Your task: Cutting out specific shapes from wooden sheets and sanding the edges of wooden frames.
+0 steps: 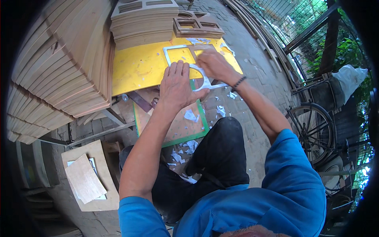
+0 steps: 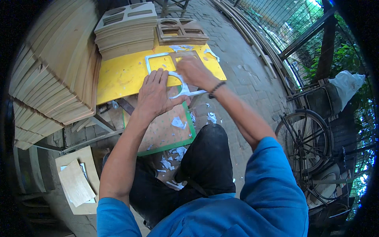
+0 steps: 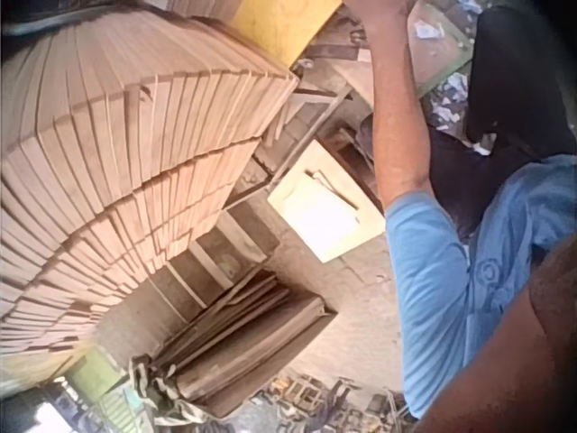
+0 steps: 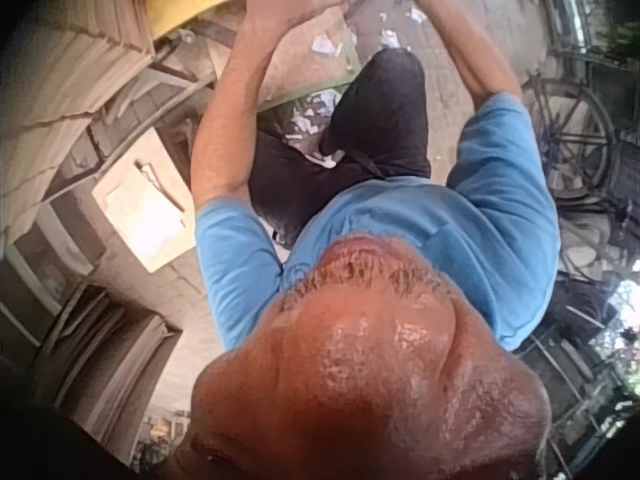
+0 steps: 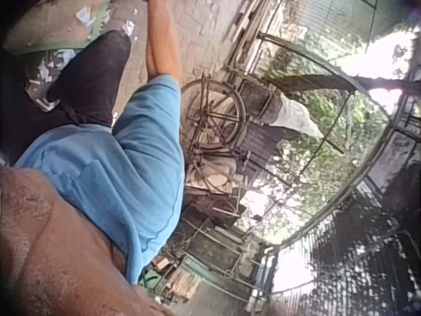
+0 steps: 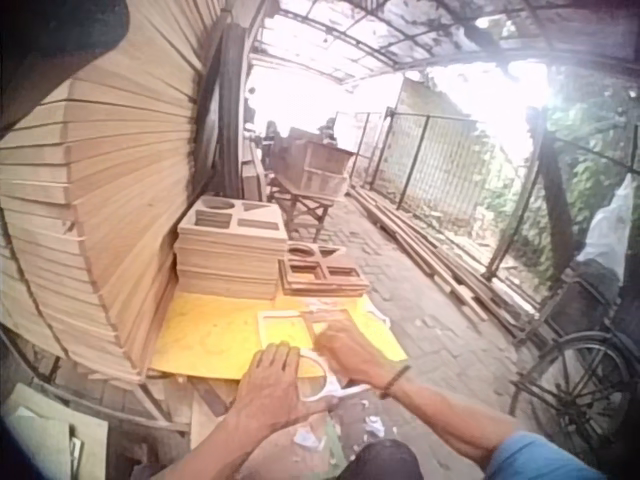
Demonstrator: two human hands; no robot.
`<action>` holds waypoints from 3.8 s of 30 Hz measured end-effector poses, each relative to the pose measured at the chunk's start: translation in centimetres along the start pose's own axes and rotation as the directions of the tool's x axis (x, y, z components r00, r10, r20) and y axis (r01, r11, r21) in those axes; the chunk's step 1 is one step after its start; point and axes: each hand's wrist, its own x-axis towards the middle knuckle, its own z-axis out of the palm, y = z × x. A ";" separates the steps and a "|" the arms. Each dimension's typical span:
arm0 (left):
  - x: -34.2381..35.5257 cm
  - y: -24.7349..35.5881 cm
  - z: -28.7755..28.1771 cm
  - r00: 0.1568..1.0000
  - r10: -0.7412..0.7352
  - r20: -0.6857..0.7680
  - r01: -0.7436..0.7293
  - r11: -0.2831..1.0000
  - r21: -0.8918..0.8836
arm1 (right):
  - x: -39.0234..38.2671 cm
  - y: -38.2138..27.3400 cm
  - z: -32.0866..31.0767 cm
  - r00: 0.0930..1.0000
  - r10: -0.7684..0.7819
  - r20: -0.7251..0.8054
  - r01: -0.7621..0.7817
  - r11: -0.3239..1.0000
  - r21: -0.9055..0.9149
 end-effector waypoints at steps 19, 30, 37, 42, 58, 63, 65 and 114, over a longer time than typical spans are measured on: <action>-0.2 -0.3 0.2 0.998 -0.002 -0.068 -0.001 0.999 -0.045 | 0.1 1.9 -0.6 0.996 -0.051 0.072 0.047 0.997 0.068; -0.1 -0.5 0.3 1.000 -0.012 0.018 0.012 1.000 -0.017 | -3.0 -1.0 -4.2 0.987 0.156 -0.037 -0.141 0.953 0.267; 0.0 -0.1 0.4 0.998 -0.052 0.041 0.053 0.998 -0.021 | -2.1 0.6 -3.1 0.977 -0.068 0.200 0.050 0.995 0.090; -0.1 -0.1 0.3 1.000 -0.020 -0.016 0.020 1.000 -0.008 | -8.1 1.7 -7.7 0.952 -0.078 0.297 0.040 0.990 0.133; 0.3 0.2 0.0 0.999 0.030 -0.018 -0.031 0.999 -0.011 | -7.7 1.6 -7.2 0.944 -0.014 0.331 -0.029 0.992 0.125; 0.3 0.2 0.0 0.999 0.003 0.045 -0.004 1.000 0.028 | -4.4 1.5 -4.0 0.975 -0.098 0.200 0.074 0.990 0.122; 0.1 0.1 0.4 1.000 0.005 0.023 -0.005 1.000 0.018 | -2.9 1.3 -3.0 0.975 -0.139 0.173 0.120 0.986 0.113; 0.1 -0.1 0.1 1.000 0.012 0.027 -0.014 0.998 0.067 | -7.8 1.7 -7.2 0.939 -0.067 0.338 0.032 0.994 0.107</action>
